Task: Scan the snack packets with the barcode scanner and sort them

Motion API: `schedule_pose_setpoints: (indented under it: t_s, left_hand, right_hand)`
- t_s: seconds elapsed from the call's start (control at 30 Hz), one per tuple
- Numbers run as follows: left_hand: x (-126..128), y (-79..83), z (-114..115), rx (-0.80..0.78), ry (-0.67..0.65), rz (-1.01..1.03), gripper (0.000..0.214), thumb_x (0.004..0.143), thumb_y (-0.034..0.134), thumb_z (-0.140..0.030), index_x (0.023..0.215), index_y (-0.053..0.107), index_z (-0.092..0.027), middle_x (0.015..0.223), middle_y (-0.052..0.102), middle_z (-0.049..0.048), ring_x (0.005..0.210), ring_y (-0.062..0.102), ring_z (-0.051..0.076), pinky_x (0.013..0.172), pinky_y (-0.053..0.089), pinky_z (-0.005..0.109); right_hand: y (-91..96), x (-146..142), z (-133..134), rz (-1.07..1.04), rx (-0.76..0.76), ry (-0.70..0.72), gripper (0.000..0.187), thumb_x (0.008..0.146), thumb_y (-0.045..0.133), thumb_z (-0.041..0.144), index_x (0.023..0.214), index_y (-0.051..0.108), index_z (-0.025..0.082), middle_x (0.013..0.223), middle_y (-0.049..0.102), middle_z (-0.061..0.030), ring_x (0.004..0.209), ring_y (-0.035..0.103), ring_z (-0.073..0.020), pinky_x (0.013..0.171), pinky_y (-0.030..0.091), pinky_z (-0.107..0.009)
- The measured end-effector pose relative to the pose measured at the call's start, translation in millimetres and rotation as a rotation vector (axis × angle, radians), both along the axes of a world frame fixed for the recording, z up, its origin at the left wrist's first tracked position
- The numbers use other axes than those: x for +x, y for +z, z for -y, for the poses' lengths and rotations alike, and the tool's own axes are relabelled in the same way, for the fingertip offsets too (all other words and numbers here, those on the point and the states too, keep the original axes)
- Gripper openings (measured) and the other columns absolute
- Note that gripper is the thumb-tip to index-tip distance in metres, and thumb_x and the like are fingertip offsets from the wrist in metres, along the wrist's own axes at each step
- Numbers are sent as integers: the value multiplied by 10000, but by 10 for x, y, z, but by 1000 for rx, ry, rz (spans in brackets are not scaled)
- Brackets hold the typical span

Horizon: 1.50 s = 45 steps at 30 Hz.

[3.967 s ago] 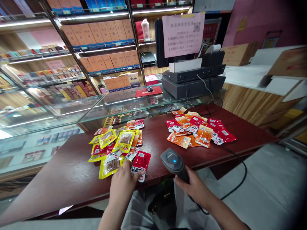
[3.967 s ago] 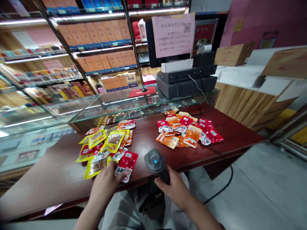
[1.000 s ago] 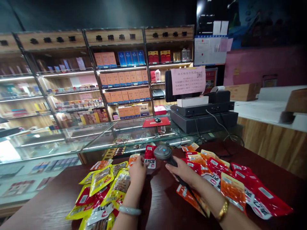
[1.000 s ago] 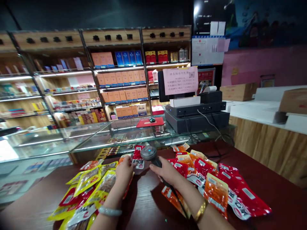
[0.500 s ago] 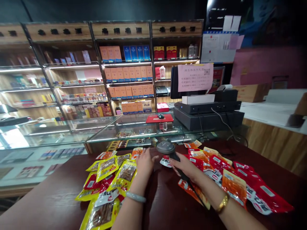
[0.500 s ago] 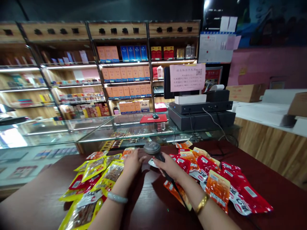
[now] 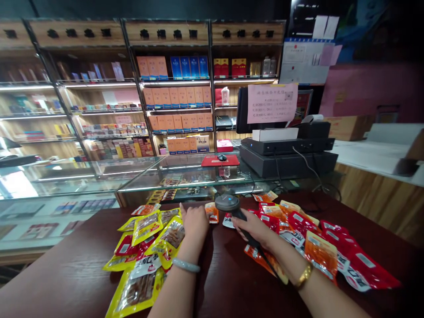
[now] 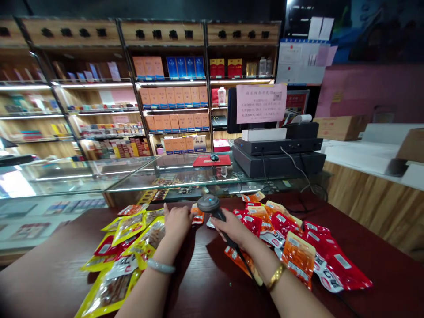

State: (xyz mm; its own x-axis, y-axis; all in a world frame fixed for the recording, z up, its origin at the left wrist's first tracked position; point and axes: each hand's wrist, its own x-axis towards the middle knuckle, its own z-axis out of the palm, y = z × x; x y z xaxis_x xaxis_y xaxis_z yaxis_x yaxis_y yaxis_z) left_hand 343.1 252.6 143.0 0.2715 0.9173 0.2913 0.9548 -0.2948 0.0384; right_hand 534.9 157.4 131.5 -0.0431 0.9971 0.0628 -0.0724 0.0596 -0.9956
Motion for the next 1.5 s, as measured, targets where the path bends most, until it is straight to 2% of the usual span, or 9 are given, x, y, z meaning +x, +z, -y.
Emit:
schedule_pose_setpoints:
  t_s: [0.13,0.23,0.37,0.47,0.57,0.7,0.97,1.27,1.5]
  left_hand:
    - [72,-126,4,7,83,72,515,933,601,-570,1130,758,-120,1204,745,230,1287,588,407,1240,52,726]
    - [102,-171,9,-56,24,57,551,923,594,-612,1147,742,-130,1268,712,241,1320,555,417,1219,54,758]
    - [122,-123,0,-118,19,46,569,859,701,-574,1212,674,-129,1313,690,249,1356,543,408,1232,136,710]
    - [128,-87,-25,-166,59,90,583,835,765,-458,1266,593,-105,1235,731,247,1280,628,379,1226,219,658]
    - [112,-70,-48,-169,67,143,498,888,713,-382,1265,545,-103,1155,765,225,1191,698,346,1210,277,593]
    - [49,-22,-61,-158,97,198,402,933,645,-374,1229,524,-131,1122,778,208,1182,709,351,1162,334,542]
    - [-32,74,-76,-233,133,361,419,937,653,-414,1240,501,-169,1185,770,186,1179,714,328,1019,436,416]
    - [-9,73,-48,-233,133,375,418,944,665,-410,1253,509,-177,1195,768,179,1190,709,329,996,448,403]
    - [-13,97,-21,-223,128,380,411,946,657,-416,1248,512,-178,1189,770,180,1196,707,329,992,448,400]
  right_hand:
    - [-2,5,2,7,10,-6,569,726,840,705,886,546,244,569,516,93,433,399,-84,401,321,-221]
    - [-22,25,-6,18,8,-16,560,744,830,698,914,554,241,581,526,93,432,413,-84,402,328,-219]
    - [-25,61,-15,31,-3,-19,574,749,817,707,953,563,234,560,524,101,419,408,-85,396,317,-218]
    - [13,66,1,39,-8,-24,575,739,822,710,929,558,234,543,510,108,416,393,-82,397,319,-216]
    - [56,59,26,47,-5,-33,565,749,813,717,876,544,237,526,496,108,413,387,-80,400,319,-218]
    - [79,62,38,47,3,-50,574,749,799,742,856,539,242,531,502,102,404,397,-83,397,310,-224]
    - [63,93,3,7,11,-100,612,713,798,771,837,517,242,541,504,106,410,385,-72,400,310,-211]
    - [109,80,21,-36,6,-96,650,689,819,769,916,519,240,554,515,112,410,384,-69,398,304,-204]
    - [93,67,19,-46,7,-79,627,711,815,755,882,513,234,544,494,118,397,355,-57,394,266,-198]
